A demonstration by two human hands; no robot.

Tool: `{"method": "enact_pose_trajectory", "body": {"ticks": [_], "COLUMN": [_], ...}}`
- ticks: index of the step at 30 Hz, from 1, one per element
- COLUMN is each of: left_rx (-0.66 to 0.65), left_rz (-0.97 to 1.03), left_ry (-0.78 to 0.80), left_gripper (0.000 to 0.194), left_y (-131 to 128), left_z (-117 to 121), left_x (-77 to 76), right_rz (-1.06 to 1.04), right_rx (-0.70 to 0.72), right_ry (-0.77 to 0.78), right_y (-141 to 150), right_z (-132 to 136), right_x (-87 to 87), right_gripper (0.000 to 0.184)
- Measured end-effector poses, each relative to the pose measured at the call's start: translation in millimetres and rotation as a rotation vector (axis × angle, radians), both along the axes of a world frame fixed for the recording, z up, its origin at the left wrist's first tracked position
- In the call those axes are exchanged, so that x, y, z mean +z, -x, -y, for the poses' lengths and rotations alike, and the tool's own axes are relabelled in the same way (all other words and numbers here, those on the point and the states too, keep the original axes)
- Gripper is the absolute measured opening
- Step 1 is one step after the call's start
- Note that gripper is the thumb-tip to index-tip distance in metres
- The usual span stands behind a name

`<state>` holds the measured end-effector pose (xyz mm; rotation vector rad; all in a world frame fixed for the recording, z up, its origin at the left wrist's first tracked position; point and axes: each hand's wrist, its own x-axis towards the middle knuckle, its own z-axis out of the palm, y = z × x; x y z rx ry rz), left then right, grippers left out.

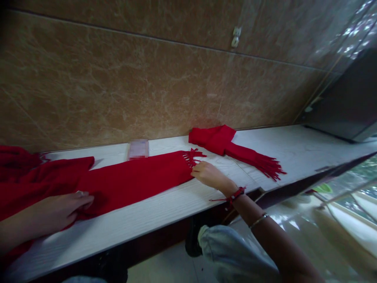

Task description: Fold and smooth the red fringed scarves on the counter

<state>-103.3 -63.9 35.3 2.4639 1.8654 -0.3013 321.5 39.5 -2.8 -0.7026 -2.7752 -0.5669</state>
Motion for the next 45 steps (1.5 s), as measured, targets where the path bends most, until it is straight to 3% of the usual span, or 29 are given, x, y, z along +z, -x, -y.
{"method": "enact_pose_trajectory", "body": {"ticks": [3, 6, 11, 14, 19, 23, 26, 31, 34, 38, 42, 45], "left_rx": [-0.008, 0.035, 0.056, 0.101, -0.025, -0.175, -0.234, -0.229, -0.228, -0.25, -0.289, -0.304], "left_rz": [-0.109, -0.151, -0.122, -0.062, 0.086, 0.186, 0.228, 0.239, 0.222, 0.231, 0.252, 0.258], "left_ry": [0.15, 0.141, 0.111, 0.124, 0.07, -0.116, -0.192, -0.156, -0.096, -0.089, -0.105, -0.1], "left_gripper": [0.051, 0.055, 0.055, 0.055, 0.043, 0.042, 0.045, 0.061, 0.061, 0.061, 0.06, 0.059], "left_y": [-4, -8, -6, -5, -24, -70, -109, -139, -137, -125, -110, -102], "left_z": [-2, -3, 1, 5, -7, -39, -63, -86, -89, -85, -77, -71], "left_x": [4.4, 5.4, -4.7, 0.8, 16.8, 10.2, -3.3, -22.4, -30.8, -38.5, -40.7, -35.8], "right_rz": [-0.017, -0.015, 0.027, 0.011, -0.091, -0.288, -0.362, -0.153, -0.088, -0.092, -0.098, -0.125], "right_rx": [-0.019, -0.01, -0.024, -0.07, -0.04, -0.18, -0.328, -0.265, -0.333, -0.491, -0.491, -0.492], "right_ry": [-0.09, -0.136, -0.054, 0.052, 0.386, 0.437, 0.401, 0.482, 0.476, 0.373, 0.287, 0.254], "right_y": [-2, -2, -1, 0, 1, 22, 54, 93, 81, 38, 2, -7], "right_z": [-5, -6, -3, 0, 0, -17, -34, -55, -65, -73, -67, -57], "right_x": [-1.9, -2.0, -4.4, -1.2, 29.7, 50.7, 39.4, 0.3, -10.0, -15.6, -19.2, -9.2], "right_gripper": [0.019, 0.021, 0.019, 0.02, 0.031, 0.027, 0.033, 0.05, 0.05, 0.049, 0.046, 0.039]}}
